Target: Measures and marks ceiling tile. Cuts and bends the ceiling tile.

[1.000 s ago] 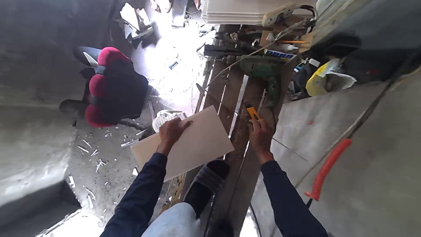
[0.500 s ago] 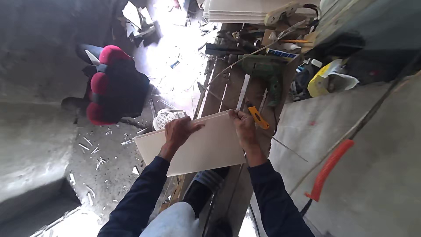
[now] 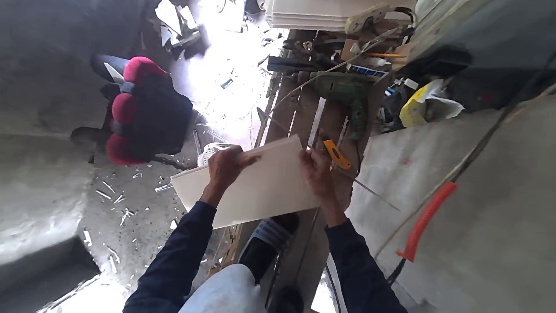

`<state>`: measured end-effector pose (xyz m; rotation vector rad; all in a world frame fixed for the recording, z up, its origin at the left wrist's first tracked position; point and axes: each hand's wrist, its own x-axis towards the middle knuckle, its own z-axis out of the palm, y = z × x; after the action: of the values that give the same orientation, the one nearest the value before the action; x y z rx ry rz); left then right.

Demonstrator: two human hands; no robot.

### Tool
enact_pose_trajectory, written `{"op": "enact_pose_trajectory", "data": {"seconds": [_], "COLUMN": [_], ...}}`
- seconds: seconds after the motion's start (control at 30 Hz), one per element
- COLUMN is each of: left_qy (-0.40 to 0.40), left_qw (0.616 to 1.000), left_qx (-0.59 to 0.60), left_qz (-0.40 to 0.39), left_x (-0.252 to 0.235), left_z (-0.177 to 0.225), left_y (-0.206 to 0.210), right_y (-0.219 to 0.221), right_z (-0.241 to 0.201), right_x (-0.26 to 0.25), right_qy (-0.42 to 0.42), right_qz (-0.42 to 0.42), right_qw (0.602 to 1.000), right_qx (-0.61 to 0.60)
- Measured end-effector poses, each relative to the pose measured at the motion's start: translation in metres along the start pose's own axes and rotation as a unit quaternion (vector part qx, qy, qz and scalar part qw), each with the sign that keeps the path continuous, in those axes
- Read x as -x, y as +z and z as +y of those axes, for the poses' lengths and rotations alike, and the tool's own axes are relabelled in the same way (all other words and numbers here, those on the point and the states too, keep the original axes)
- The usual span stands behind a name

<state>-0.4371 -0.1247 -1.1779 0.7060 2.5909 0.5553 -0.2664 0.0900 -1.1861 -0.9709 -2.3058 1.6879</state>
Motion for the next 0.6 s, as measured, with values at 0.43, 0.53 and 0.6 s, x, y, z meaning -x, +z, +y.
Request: {"op": "enact_pose_trajectory", "data": {"seconds": [0.43, 0.53, 0.6], "left_qy": [-0.028, -0.026, -0.015], "left_qw": [0.999, 0.998, 0.998], "left_qx": [0.015, 0.018, 0.028], "left_qz": [-0.041, -0.047, -0.049], "left_x": [-0.024, -0.025, -0.027], "left_z": [-0.008, -0.007, -0.007], "left_y": [-0.028, -0.034, -0.035], "right_y": [0.013, 0.013, 0.019], "right_z": [-0.003, -0.012, -0.014], "right_x": [0.024, 0.027, 0.033], "right_qy": [0.069, 0.155, 0.203], "right_qz": [-0.045, -0.082, -0.084], "right_qw": [0.985, 0.961, 0.934], "right_qx": [-0.152, -0.214, -0.282]}}
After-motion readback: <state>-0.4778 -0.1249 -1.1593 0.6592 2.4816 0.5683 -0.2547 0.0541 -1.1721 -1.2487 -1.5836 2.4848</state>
